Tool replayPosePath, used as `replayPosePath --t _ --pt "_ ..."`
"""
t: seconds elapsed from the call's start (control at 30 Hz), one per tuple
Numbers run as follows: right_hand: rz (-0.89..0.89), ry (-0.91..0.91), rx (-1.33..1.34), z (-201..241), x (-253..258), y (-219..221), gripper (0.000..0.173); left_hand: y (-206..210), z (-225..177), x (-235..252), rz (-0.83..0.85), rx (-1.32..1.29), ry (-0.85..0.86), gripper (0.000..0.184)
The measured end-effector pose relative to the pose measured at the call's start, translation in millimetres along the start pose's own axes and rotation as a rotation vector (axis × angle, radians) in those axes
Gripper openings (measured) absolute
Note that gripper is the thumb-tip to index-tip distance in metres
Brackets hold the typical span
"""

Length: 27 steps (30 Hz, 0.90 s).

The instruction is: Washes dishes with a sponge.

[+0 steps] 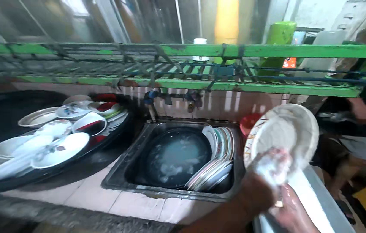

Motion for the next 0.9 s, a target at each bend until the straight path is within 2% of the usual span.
replayPosePath --t 0.07,0.1,0.13,0.2,0.3,0.4,0.5,0.6,0.73,0.9 --pt "0.132 0.001 -0.023 -5.2 17.9 -43.8 0.034 -30.8 36.2 3.0 0.089 -0.046 -0.419 0.043" --pt "0.117 -0.056 -0.112 1.0 20.5 -62.5 0.034 -43.7 61.3 0.5 0.101 0.071 -0.524 0.045" --pt "0.037 -0.131 -0.25 9.0 19.9 -80.0 0.035 -56.0 87.3 -4.2 0.136 0.221 -0.624 0.047" --pt "-0.173 -0.24 -0.55 21.4 15.7 -114.0 0.052 -77.3 136.9 -16.7 0.275 0.439 -0.857 0.052" --pt "-0.318 -0.256 -0.722 23.2 18.0 -161.9 0.058 -91.8 176.9 -30.8 0.298 0.558 -1.024 0.057" --pt "-0.376 -0.217 -0.75 20.3 27.2 -180.8 0.057 -84.6 152.5 -5.2 0.195 0.361 -0.909 0.054" --pt "-0.401 -0.192 -0.81 19.0 34.0 -183.5 0.055 -50.7 99.8 25.0 0.156 -0.144 -0.884 0.046" --pt "-0.403 -0.177 -0.849 18.1 37.6 -188.3 0.057 -6.9 63.1 31.5 0.279 -0.561 -0.932 0.045" --pt "-0.393 -0.167 -0.87 19.8 37.9 -189.1 0.059 18.0 45.7 34.7 0.442 -0.544 -0.998 0.048" --pt "-0.393 -0.111 -0.918 17.1 44.9 -188.8 0.061 15.9 34.5 47.0 0.387 -0.636 -1.081 0.045"
Point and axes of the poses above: each hand's wrist, its own x-axis towards the middle knuckle, its own y-axis out of the palm, z = x × y, the point moved 2 cm from there along x, towards the middle knuckle, and after that the axes turned 8 degrees about -y, right-handed, at the moved point
